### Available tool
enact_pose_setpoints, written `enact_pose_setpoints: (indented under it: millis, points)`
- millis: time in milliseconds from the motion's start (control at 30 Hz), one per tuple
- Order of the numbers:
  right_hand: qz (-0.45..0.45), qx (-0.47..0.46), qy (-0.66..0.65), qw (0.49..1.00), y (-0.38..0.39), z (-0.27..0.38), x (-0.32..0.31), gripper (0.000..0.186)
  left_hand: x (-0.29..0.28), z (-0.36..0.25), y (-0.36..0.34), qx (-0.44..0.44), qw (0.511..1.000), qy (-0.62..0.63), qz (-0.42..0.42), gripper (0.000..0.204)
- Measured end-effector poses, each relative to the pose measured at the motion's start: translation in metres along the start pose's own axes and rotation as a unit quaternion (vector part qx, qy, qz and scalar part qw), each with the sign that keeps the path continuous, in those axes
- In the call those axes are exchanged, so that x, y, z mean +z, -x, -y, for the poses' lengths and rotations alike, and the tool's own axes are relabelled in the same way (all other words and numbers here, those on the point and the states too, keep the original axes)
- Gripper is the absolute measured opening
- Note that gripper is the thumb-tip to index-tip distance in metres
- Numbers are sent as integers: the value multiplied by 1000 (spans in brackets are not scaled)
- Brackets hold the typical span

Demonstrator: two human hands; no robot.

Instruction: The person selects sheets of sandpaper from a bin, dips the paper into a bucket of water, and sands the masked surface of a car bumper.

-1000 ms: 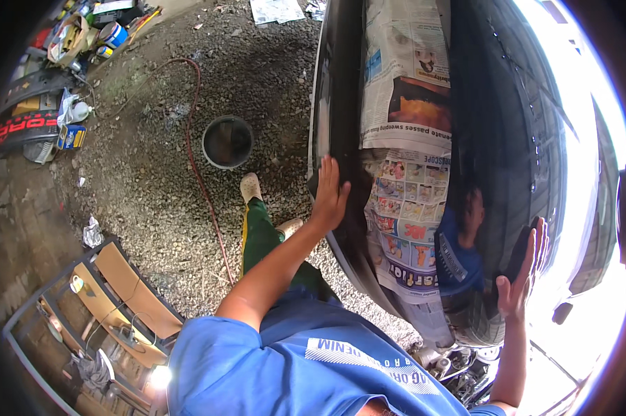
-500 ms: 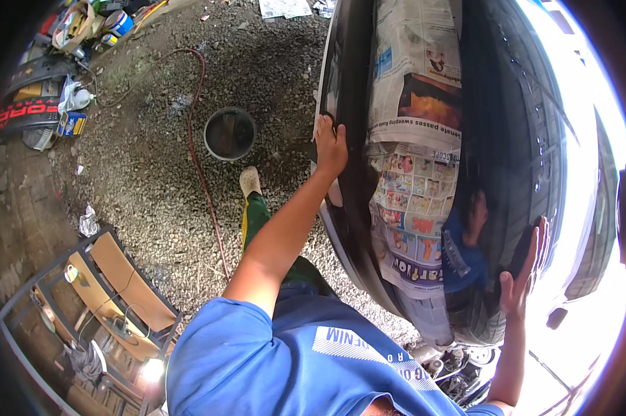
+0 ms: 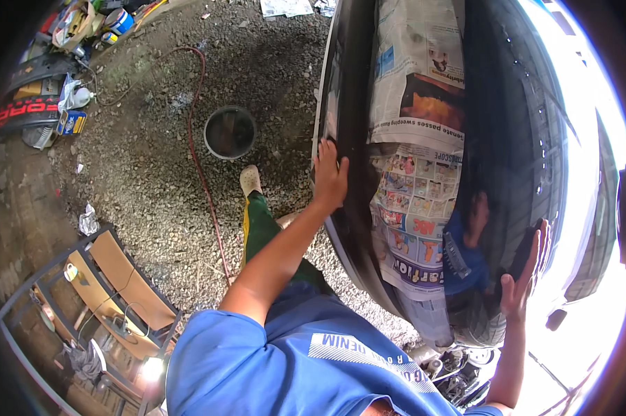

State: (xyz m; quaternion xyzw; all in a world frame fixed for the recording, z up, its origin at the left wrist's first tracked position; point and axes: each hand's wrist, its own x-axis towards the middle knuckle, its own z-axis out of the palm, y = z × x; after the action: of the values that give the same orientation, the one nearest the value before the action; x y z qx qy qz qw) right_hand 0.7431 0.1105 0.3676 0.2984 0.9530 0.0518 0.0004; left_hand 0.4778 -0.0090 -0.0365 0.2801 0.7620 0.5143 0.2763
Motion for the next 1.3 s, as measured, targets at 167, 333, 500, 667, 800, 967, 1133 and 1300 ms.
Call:
enact_pose_setpoints:
  millis: [167, 333, 500, 667, 800, 967, 1133, 1300]
  points:
    - [9, 8, -3, 1000, -1, 3, -3, 92, -24, -14, 32, -54, 982, 172, 49, 62]
    - [12, 27, 2, 1000, 3, 5, -5, 92, -71, -19, -6, -166, 927, 330, 64, 60]
    - [4, 4, 3, 1000, -6, 7, -4, 91, -44, 12, -73, 48, 999, -7, 15, 64]
    - [13, 14, 11, 1000, 1, 2, -3, 90, -1, 0, -20, 48, 998, -6, 43, 66]
    - [11, 17, 12, 1000, 0, 6, -4, 90, 9, -12, 4, -10, 999, 50, -2, 63]
    - [15, 16, 18, 1000, -2, 6, -5, 91, 2, -31, -42, -46, 996, 67, -20, 63]
    - [18, 16, 27, 999, -1, 7, -7, 91, 8, -19, 0, -26, 997, 70, -8, 66]
    - [14, 5, 27, 1000, -1, 6, -5, 91, -2, -25, -41, -29, 996, 82, -13, 65]
